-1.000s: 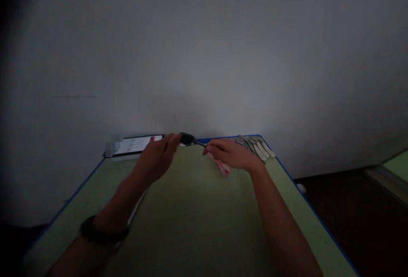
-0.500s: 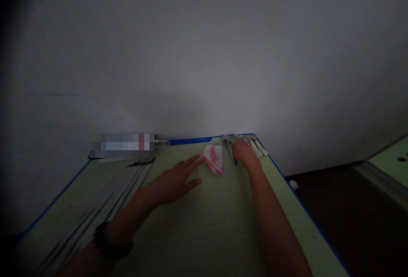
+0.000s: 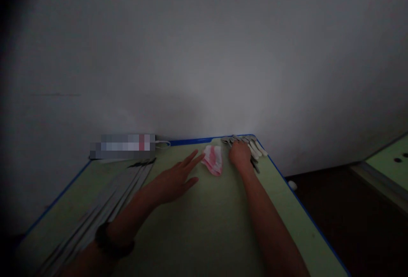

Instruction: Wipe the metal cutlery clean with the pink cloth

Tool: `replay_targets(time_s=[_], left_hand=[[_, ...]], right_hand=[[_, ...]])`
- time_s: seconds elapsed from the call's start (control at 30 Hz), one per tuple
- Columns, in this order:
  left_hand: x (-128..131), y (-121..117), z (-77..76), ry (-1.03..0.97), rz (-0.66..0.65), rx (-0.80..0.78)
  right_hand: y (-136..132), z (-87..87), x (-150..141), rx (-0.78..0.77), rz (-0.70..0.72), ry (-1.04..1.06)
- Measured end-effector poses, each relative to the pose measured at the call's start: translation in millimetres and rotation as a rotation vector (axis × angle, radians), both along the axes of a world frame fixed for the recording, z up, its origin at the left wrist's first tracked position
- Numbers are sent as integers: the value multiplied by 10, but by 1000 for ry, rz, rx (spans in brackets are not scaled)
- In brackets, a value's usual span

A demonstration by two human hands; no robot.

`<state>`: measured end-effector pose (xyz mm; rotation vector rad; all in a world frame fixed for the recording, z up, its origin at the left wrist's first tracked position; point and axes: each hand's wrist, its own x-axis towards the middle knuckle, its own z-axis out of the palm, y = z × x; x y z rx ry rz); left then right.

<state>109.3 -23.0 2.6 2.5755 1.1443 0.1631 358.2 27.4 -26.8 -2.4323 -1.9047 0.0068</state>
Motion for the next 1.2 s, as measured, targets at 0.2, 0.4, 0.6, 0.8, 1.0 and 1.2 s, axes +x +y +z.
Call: replay_targets(time_s=[0.2, 0.4, 0.6, 0.8, 1.0, 1.2], left_hand=[[-7, 12, 12, 20, 2, -35], [2, 11, -29, 17, -13, -46], [-21, 24, -75, 20, -36, -41], [-138, 59, 30, 99, 53, -120], [-743, 280, 298, 155, 276, -45], [-1344, 393, 238, 237, 498, -76]], right_hand=[[-11, -23, 3, 9, -35, 8], [-25, -31, 6, 5, -28, 29], [-58, 69, -30, 32, 16, 67], [-162, 398, -312, -2, 352, 249], [-296, 384, -662, -132, 621, 351], [-269, 133, -815, -94, 555, 240]])
